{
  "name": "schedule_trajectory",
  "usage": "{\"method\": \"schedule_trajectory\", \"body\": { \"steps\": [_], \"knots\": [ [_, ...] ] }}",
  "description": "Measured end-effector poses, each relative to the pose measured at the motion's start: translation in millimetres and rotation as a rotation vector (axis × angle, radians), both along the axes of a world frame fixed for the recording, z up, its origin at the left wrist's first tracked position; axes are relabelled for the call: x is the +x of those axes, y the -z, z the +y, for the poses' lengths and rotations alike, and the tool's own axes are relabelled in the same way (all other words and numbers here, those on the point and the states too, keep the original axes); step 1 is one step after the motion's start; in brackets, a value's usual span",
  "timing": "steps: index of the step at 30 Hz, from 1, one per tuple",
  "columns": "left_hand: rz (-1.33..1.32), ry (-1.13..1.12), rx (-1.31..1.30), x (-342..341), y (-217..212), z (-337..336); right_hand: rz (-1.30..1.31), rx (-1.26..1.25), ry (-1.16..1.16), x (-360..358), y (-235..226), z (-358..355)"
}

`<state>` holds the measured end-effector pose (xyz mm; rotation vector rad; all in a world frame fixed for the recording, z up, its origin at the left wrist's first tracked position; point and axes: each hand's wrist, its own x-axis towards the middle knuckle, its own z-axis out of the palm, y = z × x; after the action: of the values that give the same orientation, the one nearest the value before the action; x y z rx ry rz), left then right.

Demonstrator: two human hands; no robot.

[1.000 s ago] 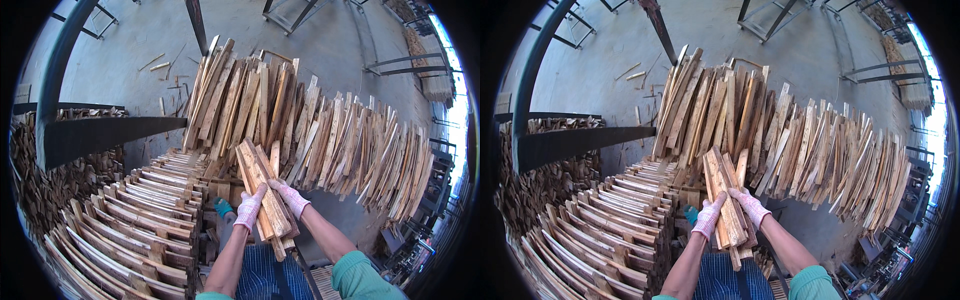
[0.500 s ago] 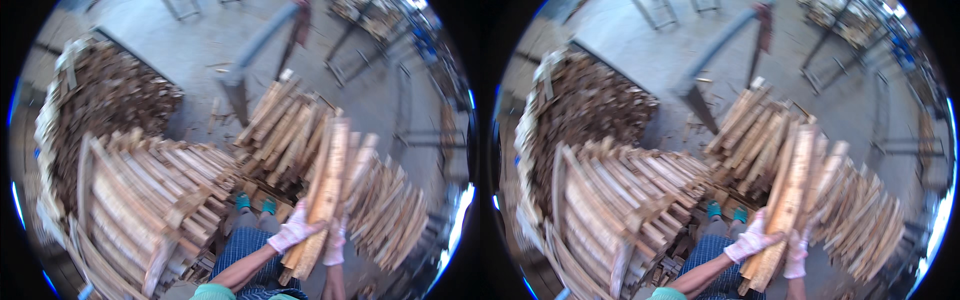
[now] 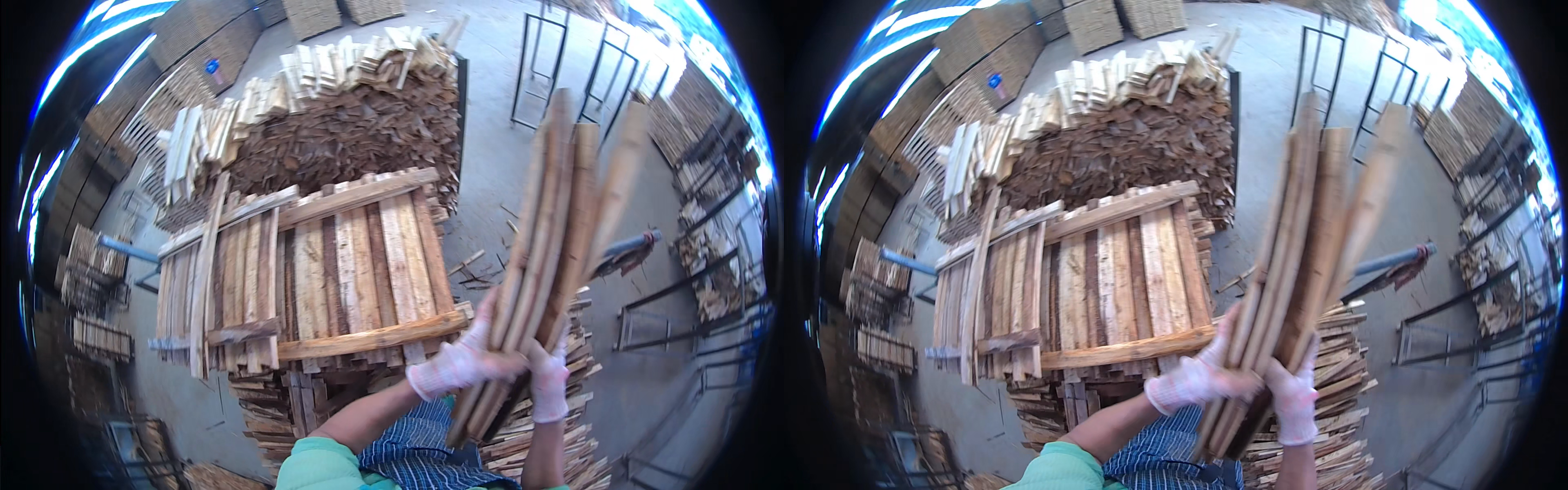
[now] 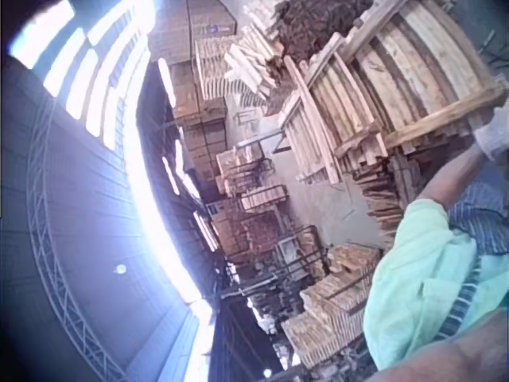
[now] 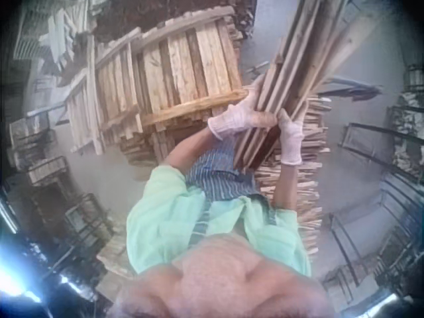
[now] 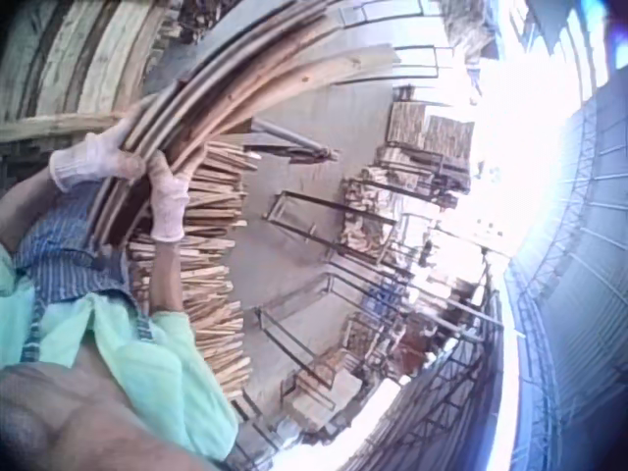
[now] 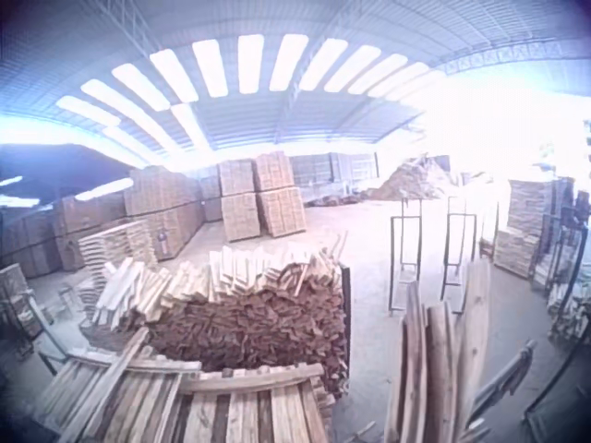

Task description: The person lifts pieces of wood from one stack and arranges them by hand onto another stack to build a large organized structure.

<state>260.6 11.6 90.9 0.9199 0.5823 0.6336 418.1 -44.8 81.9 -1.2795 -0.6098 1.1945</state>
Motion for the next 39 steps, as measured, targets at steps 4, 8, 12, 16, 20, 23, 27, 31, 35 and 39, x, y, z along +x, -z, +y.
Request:
{"method": "schedule_trajectory", "body": {
  "steps": [4,8,12,16,20,23,27,31,35,39],
  "knots": [
    [0.308,-0.256,-0.028,-90.2,-18.6,29.4,-0.069,-0.04,-0.276,-82.0,-20.4,66.2],
    [0.424,-0.504,0.027,-176.1,16.9,60.3,-0.361,-0.119,-0.45,-153.1,11.3,125.4],
    [1.339,-0.428,0.201,-243.6,61.2,89.7,-0.742,-0.325,-0.584,-194.5,68.5,176.3],
    [1.23,-0.426,0.022,-285.1,115.2,85.0,-0.637,-0.405,-0.678,-199.1,65.1,171.6],
    [1.284,-0.577,0.106,-252.0,101.0,112.4,-0.687,-0.354,-0.609,-138.6,123.7,190.6],
    [1.317,-0.602,0.065,-239.9,96.5,122.3,-0.944,-0.137,-0.472,-167.6,110.3,174.0],
    [1.169,-0.531,0.248,-256.9,110.6,120.5,-1.389,-0.209,-0.589,-221.2,82.2,160.1],
    [1.179,-0.626,0.237,-264.5,111.0,99.6,-1.348,-0.21,-0.559,-208.9,86.4,167.9],
    [1.634,-0.218,0.238,-250.6,67.6,116.0,-1.34,-0.222,-0.557,-201.0,97.6,170.3],
    [1.675,-0.328,0.288,-252.7,95.8,141.8,-1.376,-0.283,-0.634,-210.5,77.7,170.0]
  ]
}}
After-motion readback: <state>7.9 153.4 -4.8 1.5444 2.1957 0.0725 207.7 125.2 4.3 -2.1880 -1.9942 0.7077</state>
